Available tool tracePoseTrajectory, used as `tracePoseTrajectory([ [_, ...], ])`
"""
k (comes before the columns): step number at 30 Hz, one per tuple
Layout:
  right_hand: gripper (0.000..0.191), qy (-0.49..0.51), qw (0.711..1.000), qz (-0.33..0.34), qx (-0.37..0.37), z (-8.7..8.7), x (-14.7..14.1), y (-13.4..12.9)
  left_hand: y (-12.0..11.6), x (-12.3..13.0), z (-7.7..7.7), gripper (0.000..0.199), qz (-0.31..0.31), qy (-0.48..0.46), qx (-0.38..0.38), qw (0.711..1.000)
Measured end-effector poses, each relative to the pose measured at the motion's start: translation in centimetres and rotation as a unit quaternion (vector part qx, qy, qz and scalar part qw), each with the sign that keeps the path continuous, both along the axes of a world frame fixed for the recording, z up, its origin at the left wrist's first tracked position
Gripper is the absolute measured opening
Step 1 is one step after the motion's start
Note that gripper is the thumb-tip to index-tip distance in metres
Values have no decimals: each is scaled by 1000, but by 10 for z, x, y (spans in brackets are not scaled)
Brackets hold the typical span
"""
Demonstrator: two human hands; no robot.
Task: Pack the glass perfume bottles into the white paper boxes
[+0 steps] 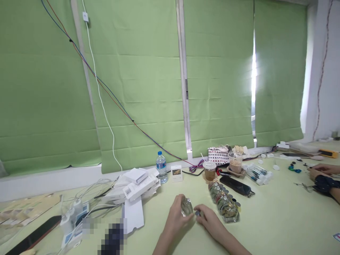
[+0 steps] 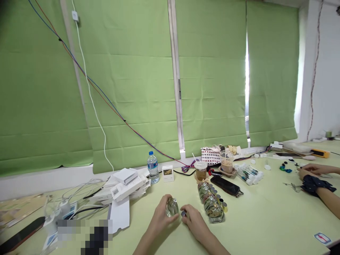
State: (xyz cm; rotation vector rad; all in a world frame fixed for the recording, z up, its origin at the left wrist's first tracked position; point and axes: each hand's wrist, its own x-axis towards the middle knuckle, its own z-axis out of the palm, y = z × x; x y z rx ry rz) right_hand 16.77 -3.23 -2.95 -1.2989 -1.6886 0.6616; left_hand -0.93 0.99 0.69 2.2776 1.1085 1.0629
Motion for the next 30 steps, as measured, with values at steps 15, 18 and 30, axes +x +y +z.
tracePoseTrajectory([
  [15,24,-85,957,-277,26,-43,147,-77,-67,105,-19,28,-50,178,-72,980],
  [18,21,-96,957,-270,43,-35,159,-65,-72,124,-22,36,-60,175,-85,979],
  [30,31,-72,947,-298,94,-36,152,-57,-56,152,-30,33,-36,308,55,949],
])
